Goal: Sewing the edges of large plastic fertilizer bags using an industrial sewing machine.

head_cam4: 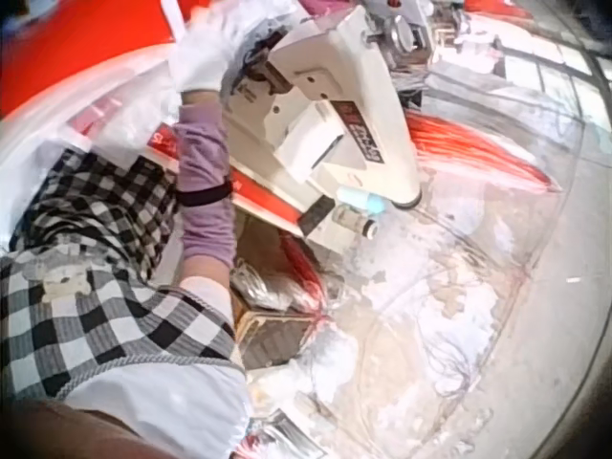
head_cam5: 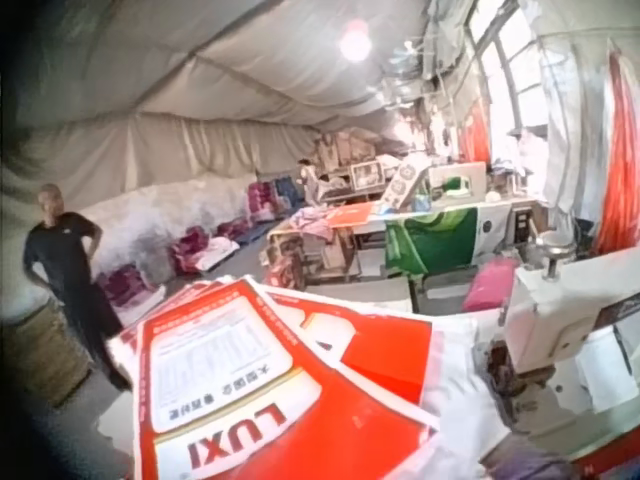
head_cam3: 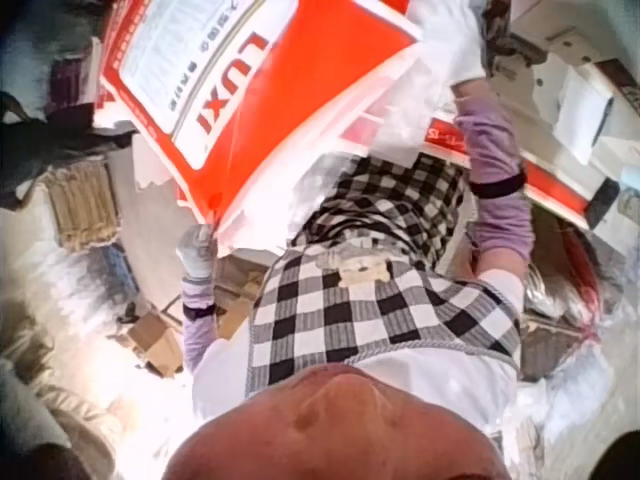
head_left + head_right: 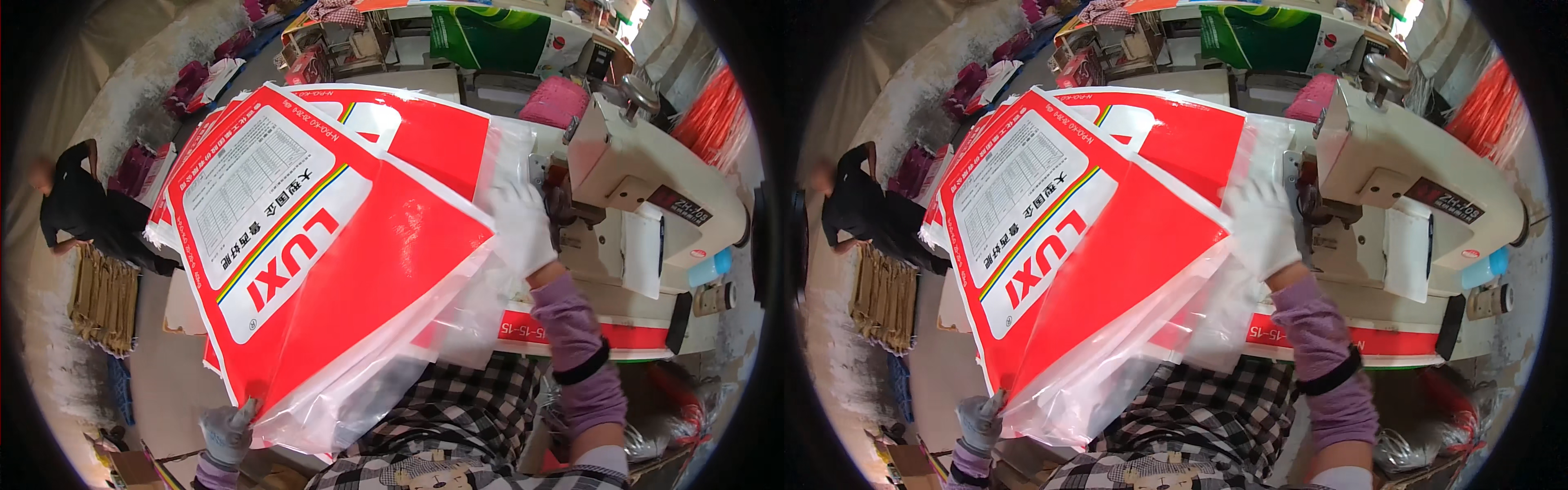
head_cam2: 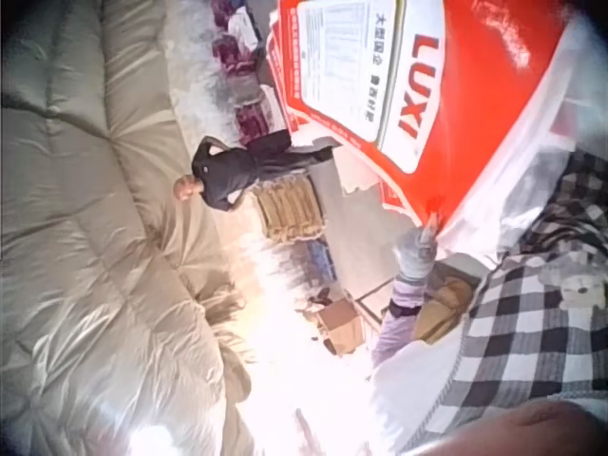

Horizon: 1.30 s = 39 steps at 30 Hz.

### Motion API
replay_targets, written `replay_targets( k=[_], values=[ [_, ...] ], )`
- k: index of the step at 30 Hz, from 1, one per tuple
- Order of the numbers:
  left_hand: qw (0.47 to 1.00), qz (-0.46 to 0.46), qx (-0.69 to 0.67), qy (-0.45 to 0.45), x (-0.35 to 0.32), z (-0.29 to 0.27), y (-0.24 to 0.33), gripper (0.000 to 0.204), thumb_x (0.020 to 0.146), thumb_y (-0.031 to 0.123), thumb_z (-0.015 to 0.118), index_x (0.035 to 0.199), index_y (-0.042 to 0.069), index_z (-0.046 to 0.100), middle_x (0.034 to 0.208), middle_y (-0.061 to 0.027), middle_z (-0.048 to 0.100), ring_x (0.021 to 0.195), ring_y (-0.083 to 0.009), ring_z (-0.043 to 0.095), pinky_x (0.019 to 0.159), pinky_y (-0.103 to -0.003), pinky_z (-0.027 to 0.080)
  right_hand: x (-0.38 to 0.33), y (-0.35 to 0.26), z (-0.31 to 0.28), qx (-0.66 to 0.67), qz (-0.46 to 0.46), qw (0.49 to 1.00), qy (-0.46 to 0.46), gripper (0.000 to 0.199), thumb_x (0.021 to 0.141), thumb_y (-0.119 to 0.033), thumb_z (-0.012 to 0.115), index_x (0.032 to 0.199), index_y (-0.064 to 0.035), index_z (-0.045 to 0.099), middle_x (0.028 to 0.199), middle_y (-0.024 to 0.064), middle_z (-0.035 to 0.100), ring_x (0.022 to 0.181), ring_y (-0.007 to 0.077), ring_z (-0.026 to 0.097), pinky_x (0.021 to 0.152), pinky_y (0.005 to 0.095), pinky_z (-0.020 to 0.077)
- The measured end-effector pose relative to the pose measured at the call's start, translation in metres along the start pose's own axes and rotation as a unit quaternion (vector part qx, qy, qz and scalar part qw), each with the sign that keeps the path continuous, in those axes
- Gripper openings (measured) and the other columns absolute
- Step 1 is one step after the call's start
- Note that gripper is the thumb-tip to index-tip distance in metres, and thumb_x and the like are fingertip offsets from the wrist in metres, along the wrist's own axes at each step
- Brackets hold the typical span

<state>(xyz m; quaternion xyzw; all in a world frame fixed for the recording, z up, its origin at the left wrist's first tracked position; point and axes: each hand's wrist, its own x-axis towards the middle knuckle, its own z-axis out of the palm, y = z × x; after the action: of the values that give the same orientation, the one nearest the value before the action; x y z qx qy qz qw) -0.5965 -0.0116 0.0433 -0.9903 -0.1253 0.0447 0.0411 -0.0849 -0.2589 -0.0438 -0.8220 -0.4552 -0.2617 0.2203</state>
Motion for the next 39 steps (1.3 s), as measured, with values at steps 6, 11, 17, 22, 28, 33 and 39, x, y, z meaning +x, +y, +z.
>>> replay_targets(
  k=[6, 11, 17, 22, 28, 33, 39],
  values=[
    [0.824, -0.276, -0.387, 0.307, 0.143, -0.047, -0.190, 0.028, 0.089, 0.023, 0.055, 0.112, 0.010, 0.062, 0.088, -0.0032, 0.062, 0.078, -0.0206, 0.057, 0.071, -0.036, 0.046, 0.014, -0.201, -0.058, 0.329, -0.258, 0.908, -0.005, 0.030, 0.068, -0.023, 0.061, 0.092, -0.0045, 0.062, 0.081, 0.0058, 0.058, 0.071, 0.0224, 0.057, 0.064, 0.0357, 0.0476],
    [0.956, 0.055, -0.121, 0.261, 0.454, -0.126, -0.134, 0.032, 0.090, 0.025, 0.057, 0.115, 0.006, 0.065, 0.111, -0.0143, 0.066, 0.108, -0.0267, 0.061, 0.092, -0.035, 0.048, -0.094, -0.179, -0.039, 0.406, 0.038, 0.913, -0.002, 0.032, 0.077, -0.015, 0.061, 0.107, -0.0060, 0.066, 0.078, 0.0072, 0.061, 0.065, 0.0239, 0.058, 0.067, 0.0326, 0.0527],
    [0.890, 0.415, -0.143, 0.123, 0.585, 0.015, 0.194, 0.016, 0.081, 0.020, 0.062, 0.093, 0.013, 0.071, 0.100, -0.0101, 0.070, 0.090, -0.0270, 0.066, 0.079, -0.036, 0.052, -0.279, -0.133, -0.076, 0.355, 0.603, 0.713, 0.032, 0.041, 0.089, -0.013, 0.060, 0.128, 0.0003, 0.057, 0.102, 0.0071, 0.070, 0.084, 0.0094, 0.060, 0.076, 0.0263, 0.0503],
    [0.864, 0.474, -0.164, -0.037, 0.573, 0.058, 0.270, 0.020, 0.078, 0.017, 0.064, 0.096, 0.017, 0.072, 0.092, -0.0062, 0.071, 0.085, -0.0260, 0.067, 0.076, -0.036, 0.052, -0.331, -0.145, -0.144, 0.083, 0.438, 0.894, -0.035, 0.037, 0.073, -0.024, 0.075, 0.103, -0.0029, 0.070, 0.074, 0.0095, 0.066, 0.061, 0.0230, 0.063, 0.054, 0.0356, 0.0446],
    [0.840, 0.529, -0.012, 0.122, 0.546, 0.044, 0.274, 0.032, 0.082, 0.009, 0.057, 0.106, 0.026, 0.069, 0.113, 0.0030, 0.066, 0.092, -0.0226, 0.066, 0.077, -0.035, 0.054, -0.350, -0.122, -0.110, 0.171, 0.493, 0.850, -0.071, 0.015, 0.071, -0.017, 0.073, 0.084, -0.0091, 0.072, 0.062, 0.0135, 0.060, 0.053, 0.0276, 0.059, 0.051, 0.0364, 0.0434],
    [0.837, 0.546, -0.005, 0.038, 0.547, 0.042, 0.278, 0.042, 0.077, 0.008, 0.063, 0.115, 0.024, 0.065, 0.100, -0.0036, 0.067, 0.090, -0.0248, 0.063, 0.077, -0.037, 0.052, -0.325, -0.155, -0.150, 0.357, 0.607, 0.705, -0.083, 0.016, 0.078, -0.019, 0.074, 0.089, -0.0077, 0.073, 0.065, 0.0112, 0.064, 0.053, 0.0205, 0.062, 0.052, 0.0324, 0.0467],
    [0.862, 0.418, 0.196, 0.210, 0.453, 0.043, 0.325, 0.011, 0.076, 0.020, 0.062, 0.081, 0.012, 0.068, 0.085, -0.0088, 0.062, 0.069, -0.0255, 0.055, 0.060, -0.035, 0.040, -0.302, -0.128, -0.088, 0.326, 0.447, 0.830, -0.069, 0.035, 0.078, -0.021, 0.070, 0.112, -0.0127, 0.068, 0.066, 0.0147, 0.059, 0.058, 0.0289, 0.061, 0.053, 0.0378, 0.0454]
  ],
)
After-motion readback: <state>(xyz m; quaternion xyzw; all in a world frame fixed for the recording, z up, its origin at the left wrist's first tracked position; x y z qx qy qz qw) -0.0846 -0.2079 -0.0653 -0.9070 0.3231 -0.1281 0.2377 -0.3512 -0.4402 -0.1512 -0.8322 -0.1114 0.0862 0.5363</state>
